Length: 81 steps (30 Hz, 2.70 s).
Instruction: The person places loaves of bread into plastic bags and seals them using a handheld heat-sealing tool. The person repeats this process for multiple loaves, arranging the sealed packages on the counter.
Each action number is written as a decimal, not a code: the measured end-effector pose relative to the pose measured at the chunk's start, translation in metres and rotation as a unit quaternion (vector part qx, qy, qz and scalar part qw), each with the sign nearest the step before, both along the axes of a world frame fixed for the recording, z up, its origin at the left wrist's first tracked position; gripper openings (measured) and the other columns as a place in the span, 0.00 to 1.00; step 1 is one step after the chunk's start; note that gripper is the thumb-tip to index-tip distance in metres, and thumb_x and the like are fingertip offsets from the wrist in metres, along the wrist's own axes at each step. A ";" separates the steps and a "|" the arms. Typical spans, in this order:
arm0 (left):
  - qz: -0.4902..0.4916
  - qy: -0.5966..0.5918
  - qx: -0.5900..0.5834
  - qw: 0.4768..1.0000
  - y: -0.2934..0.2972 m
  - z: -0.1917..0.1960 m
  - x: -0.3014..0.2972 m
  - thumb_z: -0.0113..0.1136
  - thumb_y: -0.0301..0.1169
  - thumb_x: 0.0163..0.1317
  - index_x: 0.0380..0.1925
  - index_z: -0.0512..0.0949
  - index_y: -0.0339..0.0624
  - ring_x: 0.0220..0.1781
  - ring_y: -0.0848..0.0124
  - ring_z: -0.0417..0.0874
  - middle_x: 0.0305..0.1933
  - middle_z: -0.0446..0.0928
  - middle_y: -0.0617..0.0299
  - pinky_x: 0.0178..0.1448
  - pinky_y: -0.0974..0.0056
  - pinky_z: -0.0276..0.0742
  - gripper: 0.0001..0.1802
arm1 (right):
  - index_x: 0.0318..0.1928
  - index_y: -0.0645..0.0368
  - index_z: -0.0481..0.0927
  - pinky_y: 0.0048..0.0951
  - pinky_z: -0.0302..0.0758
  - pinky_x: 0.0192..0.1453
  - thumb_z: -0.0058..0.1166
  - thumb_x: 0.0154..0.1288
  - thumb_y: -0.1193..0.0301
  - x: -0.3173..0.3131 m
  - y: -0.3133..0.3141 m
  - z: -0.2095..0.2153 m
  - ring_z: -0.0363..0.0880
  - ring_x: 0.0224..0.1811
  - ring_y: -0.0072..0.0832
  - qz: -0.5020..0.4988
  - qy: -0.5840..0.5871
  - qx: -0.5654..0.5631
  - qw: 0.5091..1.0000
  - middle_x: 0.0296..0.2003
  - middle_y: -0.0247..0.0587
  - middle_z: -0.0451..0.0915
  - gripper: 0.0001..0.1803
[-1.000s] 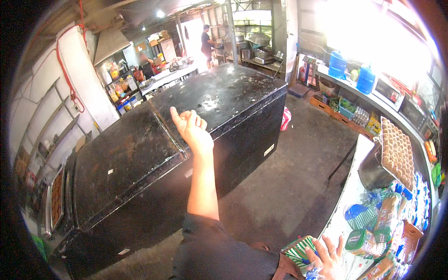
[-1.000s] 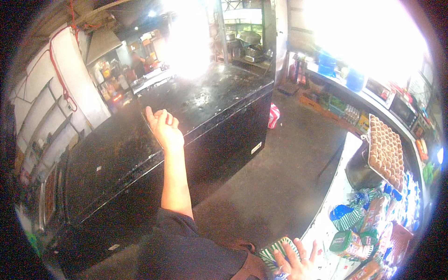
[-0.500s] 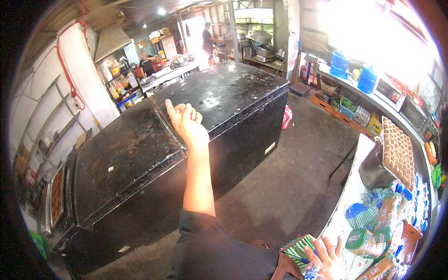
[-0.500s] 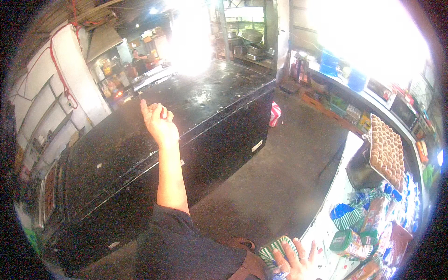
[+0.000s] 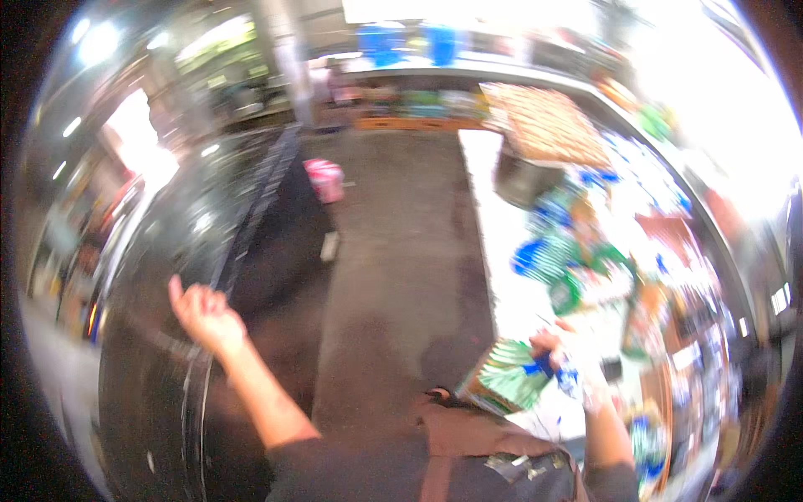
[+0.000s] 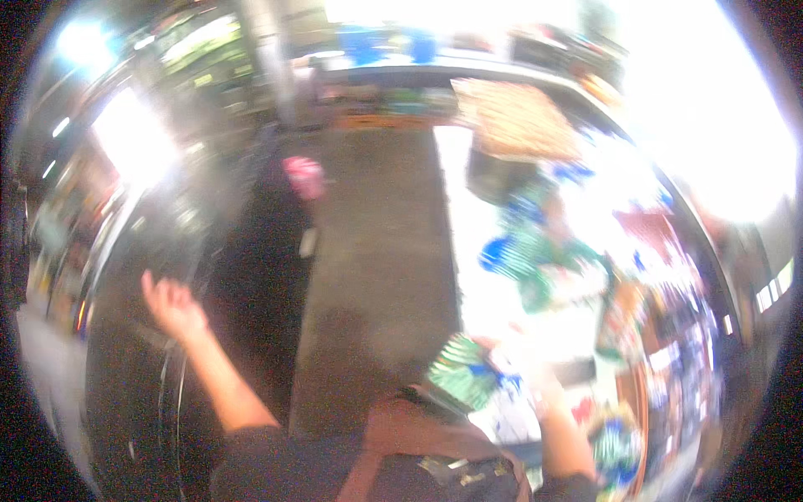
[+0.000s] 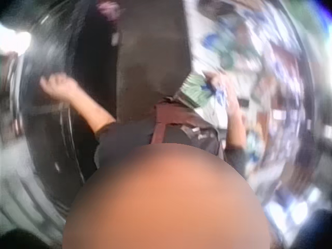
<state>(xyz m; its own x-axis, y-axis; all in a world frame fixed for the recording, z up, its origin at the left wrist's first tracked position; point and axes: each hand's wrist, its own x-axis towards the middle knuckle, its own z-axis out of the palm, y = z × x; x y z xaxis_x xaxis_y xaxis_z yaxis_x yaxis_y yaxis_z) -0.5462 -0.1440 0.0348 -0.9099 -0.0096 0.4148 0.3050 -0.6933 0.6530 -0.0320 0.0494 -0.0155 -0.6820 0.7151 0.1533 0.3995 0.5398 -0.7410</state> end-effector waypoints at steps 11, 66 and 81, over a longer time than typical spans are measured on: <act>-0.338 -0.175 -0.287 0.879 0.206 -0.148 0.117 0.48 0.20 0.63 0.55 0.72 0.47 0.22 0.83 0.61 0.28 0.63 0.71 0.19 0.78 0.58 0.20 | 0.45 0.62 0.78 0.38 0.74 0.50 0.33 0.70 0.38 0.089 -0.053 0.139 0.80 0.34 0.30 -0.278 0.280 0.195 0.898 0.27 0.38 0.77 0.37; -0.543 0.621 -0.405 0.395 0.306 -0.308 0.532 0.71 0.33 0.47 0.70 0.51 0.39 0.71 0.46 0.56 0.67 0.56 0.39 0.70 0.43 0.56 0.52 | 0.46 0.62 0.83 0.28 0.75 0.51 0.50 0.73 0.60 0.215 -0.062 -0.021 0.79 0.45 0.23 -0.602 0.237 0.009 0.762 0.41 0.39 0.83 0.18; -0.629 0.534 -0.363 0.434 0.259 -0.282 0.503 0.70 0.30 0.47 0.69 0.56 0.37 0.70 0.44 0.56 0.66 0.57 0.39 0.72 0.48 0.55 0.48 | 0.54 0.73 0.76 0.42 0.66 0.66 0.63 0.45 0.33 0.214 -0.116 -0.012 0.70 0.61 0.52 -0.662 0.004 -0.199 0.723 0.55 0.72 0.70 0.53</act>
